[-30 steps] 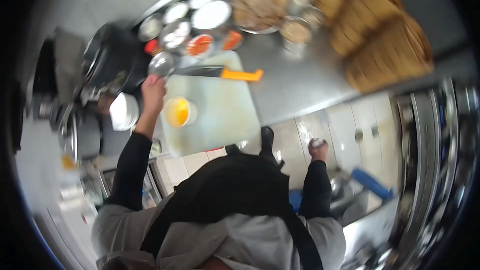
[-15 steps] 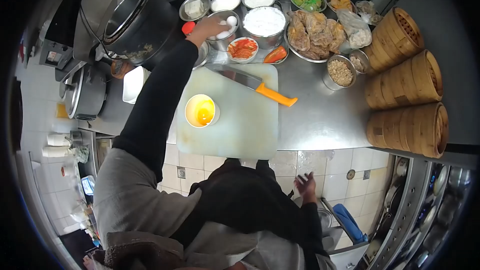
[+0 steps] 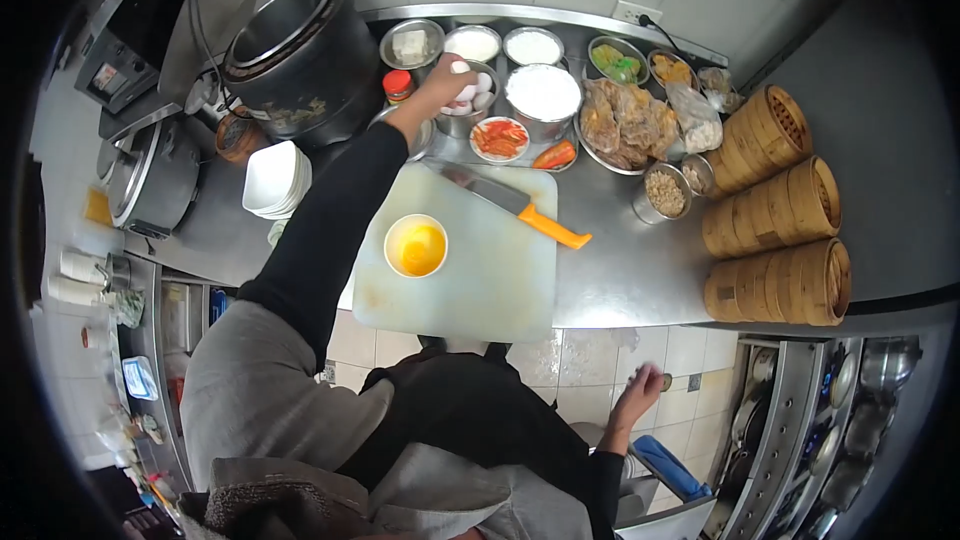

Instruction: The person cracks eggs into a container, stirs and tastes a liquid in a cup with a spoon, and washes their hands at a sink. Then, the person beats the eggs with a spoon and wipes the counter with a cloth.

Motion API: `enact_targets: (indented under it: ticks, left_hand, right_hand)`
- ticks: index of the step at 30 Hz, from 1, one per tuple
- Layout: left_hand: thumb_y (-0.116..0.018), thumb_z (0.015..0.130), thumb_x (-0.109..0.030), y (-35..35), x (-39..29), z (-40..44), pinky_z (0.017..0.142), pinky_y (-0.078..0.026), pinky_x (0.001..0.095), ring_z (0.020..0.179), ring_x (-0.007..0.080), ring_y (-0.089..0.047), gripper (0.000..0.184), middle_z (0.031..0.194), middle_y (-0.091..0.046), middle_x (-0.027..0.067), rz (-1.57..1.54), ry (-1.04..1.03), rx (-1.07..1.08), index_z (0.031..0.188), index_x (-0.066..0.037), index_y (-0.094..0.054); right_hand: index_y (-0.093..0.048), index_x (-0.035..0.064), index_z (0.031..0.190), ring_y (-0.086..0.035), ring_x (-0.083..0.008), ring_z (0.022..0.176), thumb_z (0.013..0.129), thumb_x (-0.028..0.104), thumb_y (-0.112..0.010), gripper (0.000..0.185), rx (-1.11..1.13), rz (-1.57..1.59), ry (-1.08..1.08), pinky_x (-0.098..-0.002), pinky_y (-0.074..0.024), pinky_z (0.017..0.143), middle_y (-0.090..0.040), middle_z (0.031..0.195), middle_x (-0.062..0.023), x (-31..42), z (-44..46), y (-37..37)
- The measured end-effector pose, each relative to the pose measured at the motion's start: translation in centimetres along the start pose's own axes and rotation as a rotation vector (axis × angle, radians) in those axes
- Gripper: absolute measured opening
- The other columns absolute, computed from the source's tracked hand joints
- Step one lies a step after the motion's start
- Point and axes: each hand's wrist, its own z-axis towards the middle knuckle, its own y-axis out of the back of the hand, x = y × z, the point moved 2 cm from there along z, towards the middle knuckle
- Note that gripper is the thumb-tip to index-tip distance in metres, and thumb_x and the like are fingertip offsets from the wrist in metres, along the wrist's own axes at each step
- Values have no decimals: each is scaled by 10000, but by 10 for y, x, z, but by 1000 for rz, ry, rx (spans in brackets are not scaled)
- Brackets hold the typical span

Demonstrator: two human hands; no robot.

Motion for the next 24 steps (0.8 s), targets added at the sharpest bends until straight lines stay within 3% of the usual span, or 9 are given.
enact_targets:
  ticks: [2, 4, 6, 8, 12, 14, 18, 21, 24]
  left_hand:
    - [-768, 759, -225, -5, -24, -58, 564, -586, 340, 858, 221, -671, 618, 1091, -620, 126, -217, -58, 98, 1281, -84, -469]
    - [-719, 824, -178, -17, -41, -128, 512, -548, 323, 833, 187, -651, 515, 1100, -577, 92, -168, -44, 280, 1249, -81, -446]
    - [-713, 862, -204, -28, -35, -186, 594, -545, 307, 845, 163, -632, 472, 1086, -564, 66, -110, -56, 456, 1238, -100, -448]
    - [-680, 884, -242, -47, 0, -220, 650, -542, 302, 906, 153, -617, 433, 1066, -563, 66, -273, -210, 360, 1227, -110, -451]
    - [-567, 972, -281, -21, 15, -259, 748, -511, 285, 977, 132, -583, 299, 1024, -545, 51, -591, -26, 112, 1198, -120, -454]
    - [-508, 1013, -297, -4, 57, -251, 746, -513, 289, 917, 175, -599, 248, 997, -542, 58, -474, -2, 115, 1180, -118, -464]
    - [-541, 990, -282, 41, 65, -269, 738, -542, 340, 806, 246, -615, 239, 966, -576, 91, -966, 219, 45, 1116, -81, -518]
    - [-557, 978, -294, 73, 93, -269, 727, -546, 362, 789, 259, -620, 244, 889, -602, 115, -1143, 261, 45, 1018, -53, -563]
    - [-572, 965, -307, 87, 95, -274, 714, -537, 353, 767, 245, -622, 285, 799, -617, 103, -1167, 275, 45, 873, -38, -590]
  right_hand:
    - [-584, 14, 1086, -542, -82, 835, 992, 142, -583, 159, 164, -112, 364, -240, -463, 725, -604, 925, -36, 88, 1, -58]
    - [-587, 13, 1178, -538, -75, 809, 959, 86, -623, 233, 499, 95, 333, -218, -458, 722, -597, 913, -38, 166, -20, -134]
    - [-478, 54, 1396, -564, -82, 809, 919, 88, -685, 521, 809, 47, 474, -216, -471, 728, -569, 936, -34, 221, -46, -210]
    - [-430, 67, 1447, -587, -81, 865, 911, 75, -690, 595, 1010, 261, 446, -227, -498, 758, -573, 1091, -52, 263, -88, -264]
    - [-459, 48, 1414, -603, -86, 921, 922, 52, -671, 535, 1207, 324, 383, -243, -518, 787, -590, 1167, -60, 251, -102, -306]
    - [-504, 13, 1338, -600, -87, 903, 929, 50, -663, 441, 1209, 178, 416, -256, -518, 786, -597, 1131, -48, 224, -92, -314]
    - [-459, 30, 1331, -654, -167, 883, 949, 104, -647, 433, 1095, 439, -75, -321, -530, 799, -636, 1065, -105, 174, -83, -314]
    - [-488, 60, 1330, -649, -249, 916, 946, 166, -651, 430, 910, -274, 655, -391, -519, 824, -611, 1097, -140, 160, -88, -301]
    - [-517, 105, 1333, -616, -321, 964, 923, 231, -668, 455, 711, -426, 1224, -438, -499, 853, -591, 1115, -143, 168, -94, -289]
